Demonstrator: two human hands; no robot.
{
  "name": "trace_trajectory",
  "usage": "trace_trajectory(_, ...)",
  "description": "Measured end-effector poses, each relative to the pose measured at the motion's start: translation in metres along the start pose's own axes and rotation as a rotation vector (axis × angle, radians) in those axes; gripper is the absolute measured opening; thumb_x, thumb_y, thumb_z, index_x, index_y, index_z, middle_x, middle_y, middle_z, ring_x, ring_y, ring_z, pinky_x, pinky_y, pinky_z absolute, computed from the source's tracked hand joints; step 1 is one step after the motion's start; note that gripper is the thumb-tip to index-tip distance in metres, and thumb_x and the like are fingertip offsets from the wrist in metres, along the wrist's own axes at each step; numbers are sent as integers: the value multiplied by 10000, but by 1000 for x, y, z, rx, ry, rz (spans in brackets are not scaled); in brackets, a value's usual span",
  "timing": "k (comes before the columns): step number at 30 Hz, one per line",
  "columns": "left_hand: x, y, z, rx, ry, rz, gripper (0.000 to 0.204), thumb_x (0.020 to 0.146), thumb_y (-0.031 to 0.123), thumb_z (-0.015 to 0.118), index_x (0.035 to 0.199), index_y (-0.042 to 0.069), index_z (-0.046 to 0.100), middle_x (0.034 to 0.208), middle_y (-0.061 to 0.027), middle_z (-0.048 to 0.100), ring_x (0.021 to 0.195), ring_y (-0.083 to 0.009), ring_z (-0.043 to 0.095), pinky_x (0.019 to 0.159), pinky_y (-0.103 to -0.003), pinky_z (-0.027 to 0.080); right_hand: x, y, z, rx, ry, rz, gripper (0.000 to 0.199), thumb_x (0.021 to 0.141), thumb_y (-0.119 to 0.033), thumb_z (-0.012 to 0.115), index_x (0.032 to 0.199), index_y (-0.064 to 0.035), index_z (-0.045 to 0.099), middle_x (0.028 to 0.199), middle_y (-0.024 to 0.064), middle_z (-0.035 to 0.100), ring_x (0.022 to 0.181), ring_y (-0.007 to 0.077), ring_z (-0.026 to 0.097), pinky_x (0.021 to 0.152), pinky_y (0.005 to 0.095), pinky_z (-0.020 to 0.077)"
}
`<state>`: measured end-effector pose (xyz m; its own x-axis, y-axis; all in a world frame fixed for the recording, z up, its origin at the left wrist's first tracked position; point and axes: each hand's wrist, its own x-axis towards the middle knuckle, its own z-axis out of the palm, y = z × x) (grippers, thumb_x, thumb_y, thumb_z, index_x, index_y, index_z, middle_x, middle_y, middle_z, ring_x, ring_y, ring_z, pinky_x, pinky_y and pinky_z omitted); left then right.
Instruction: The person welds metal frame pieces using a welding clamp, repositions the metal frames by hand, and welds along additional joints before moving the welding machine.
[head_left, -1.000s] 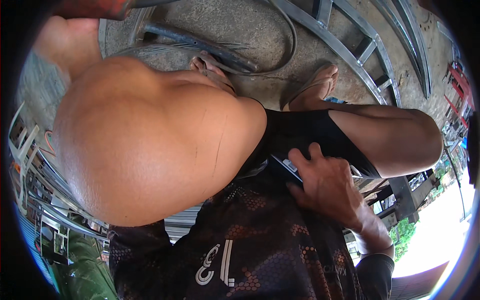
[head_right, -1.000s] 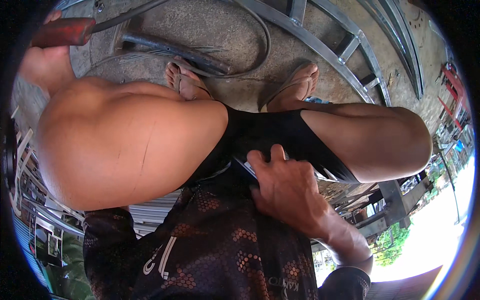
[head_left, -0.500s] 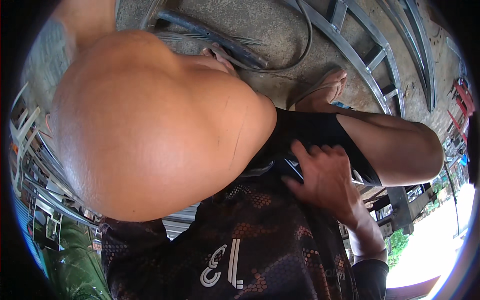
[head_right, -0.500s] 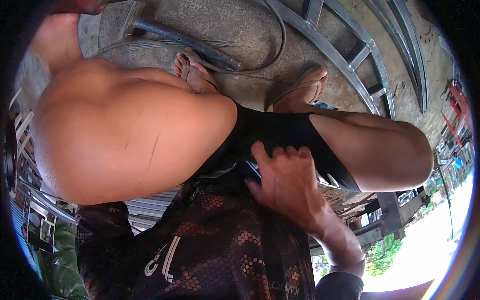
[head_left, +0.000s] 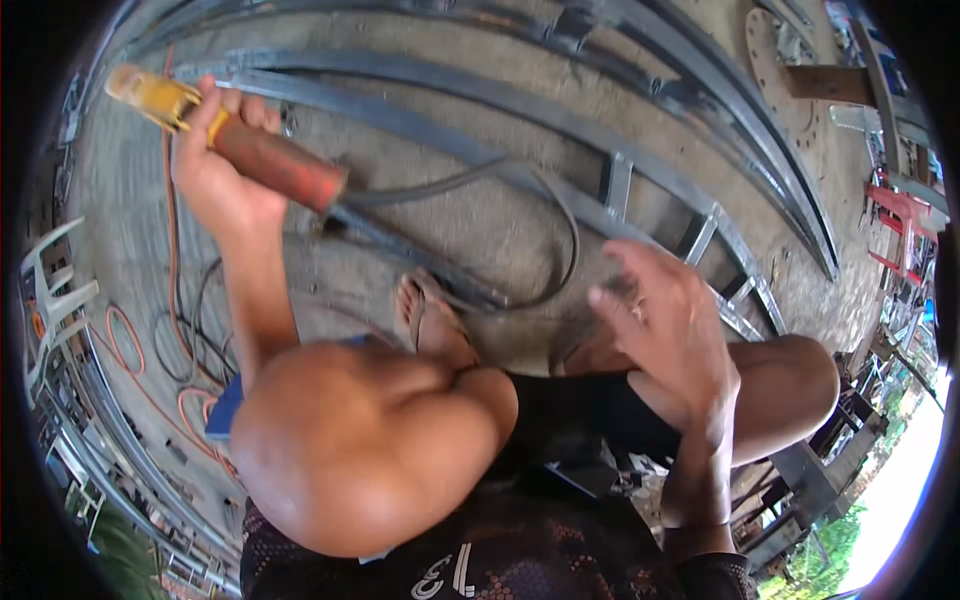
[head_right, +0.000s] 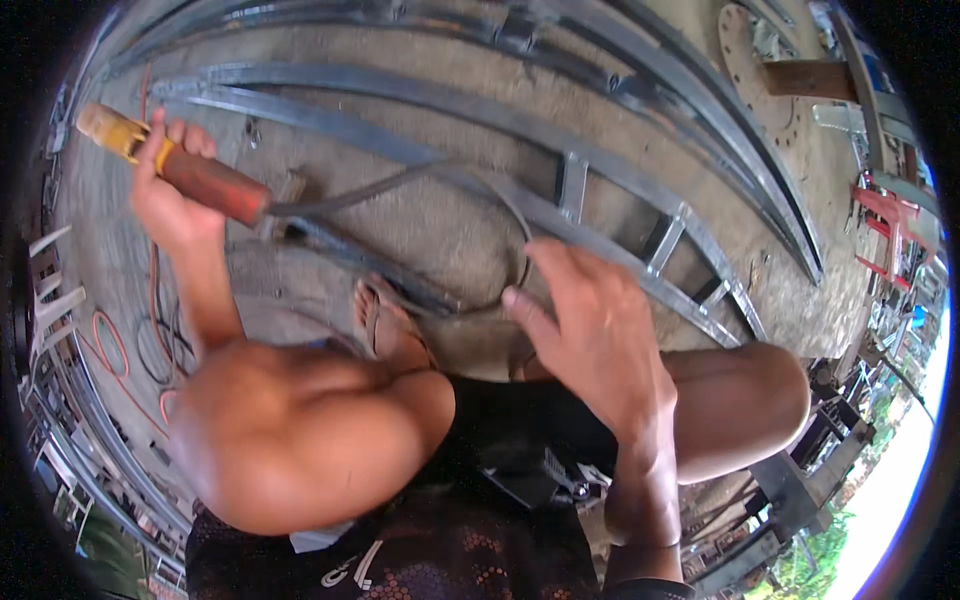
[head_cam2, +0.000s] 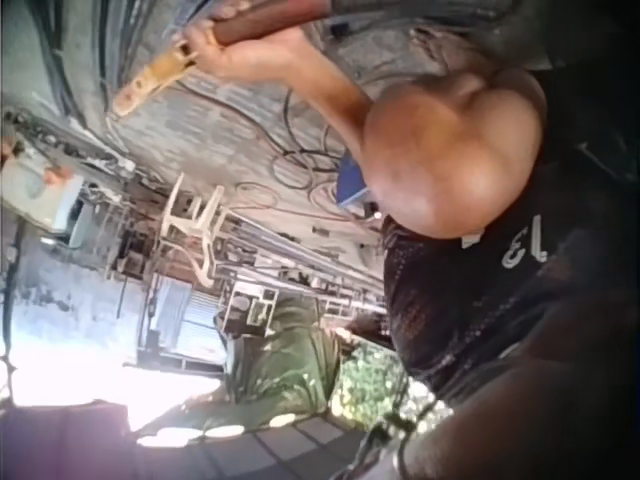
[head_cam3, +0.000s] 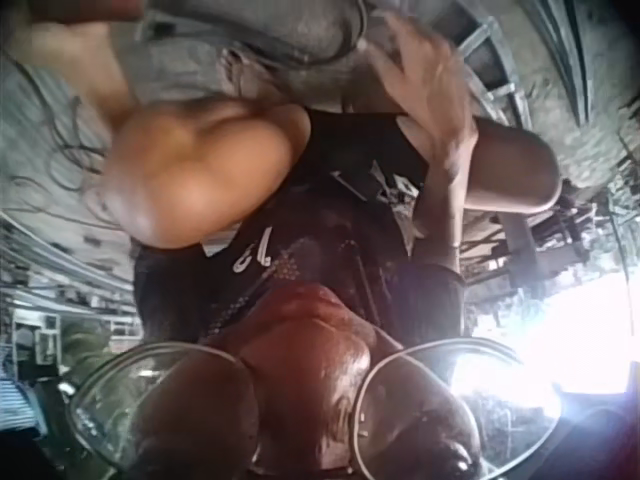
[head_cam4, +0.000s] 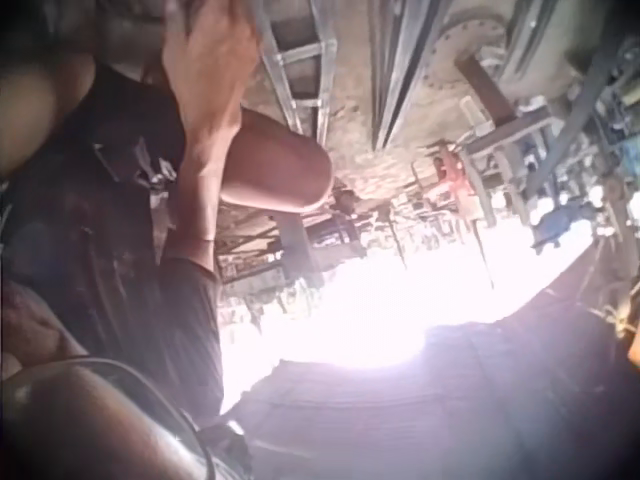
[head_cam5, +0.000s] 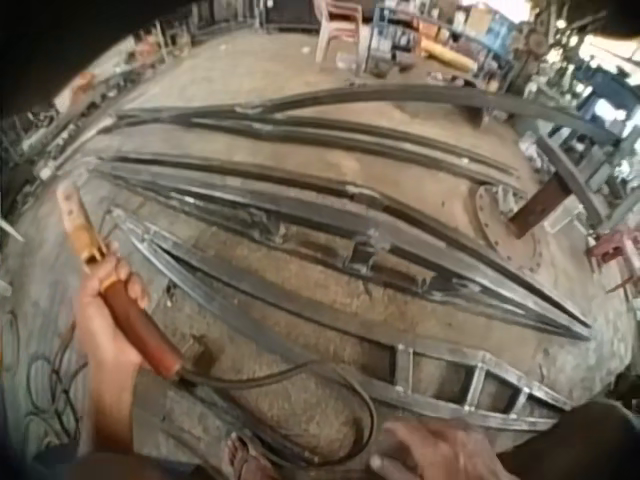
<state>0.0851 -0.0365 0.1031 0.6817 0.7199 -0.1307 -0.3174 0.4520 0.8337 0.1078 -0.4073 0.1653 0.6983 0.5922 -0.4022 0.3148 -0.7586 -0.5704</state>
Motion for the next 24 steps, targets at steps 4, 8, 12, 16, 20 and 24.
trace_trajectory(4, 10, 9, 10, -87, -42, 30, 278, 890, 84, 612, 1155, 36, 543, 811, -35, 494, 675, -176, 481, 635, -336, 402, 53, -4, -36, 5, 205, 154, 347, 852, -247, 715, 1129, -51, 644, 939, 184, 690, 887, 377, 670, 808, 461, 517)
trace_trajectory(8, 27, -25, -1, -130, -20, -35, 311, 889, 82, 609, 1191, 36, 547, 821, -40, 508, 677, -179, 506, 612, -343, 420, 112, 38, -39, -134, 319, 206, 339, 824, -227, 731, 1118, -74, 660, 928, 163, 698, 889, 357, 679, 799, 450, 527)
trace_trajectory(12, 28, -31, -15, -84, 48, -88, 294, 938, 156, 587, 1212, 54, 562, 835, -4, 470, 701, -138, 445, 637, -306, 378, 149, 54, -55, -239, 574, 196, 326, 794, -201, 741, 1083, -69, 669, 906, 137, 706, 884, 340, 687, 790, 439, 535)
trace_trajectory(16, 39, -36, -43, -86, 2, -79, 355, 949, 161, 559, 1285, 49, 535, 856, -7, 485, 701, -136, 456, 635, -303, 385, 157, 61, -51, -179, 604, 191, 244, 774, -135, 704, 1004, -56, 679, 848, 129, 705, 807, 316, 693, 744, 400, 542)
trace_trajectory(20, 39, -46, -42, -22, -115, -122, 461, 927, 194, 583, 1344, 20, 495, 851, -6, 504, 645, -130, 485, 588, -279, 406, 140, 62, -8, 54, 397, 107, 208, 744, -94, 716, 939, -21, 701, 766, 98, 696, 734, 213, 692, 688, 349, 537)
trace_trajectory(24, 15, -62, -6, -198, -438, -197, 591, 870, 219, 683, 1379, -1, 477, 769, -17, 524, 611, -144, 570, 551, -258, 476, 124, 16, 21, 373, 195, -36, 416, 735, -133, 797, 1116, -23, 671, 974, 91, 717, 921, 193, 685, 854, 334, 536)
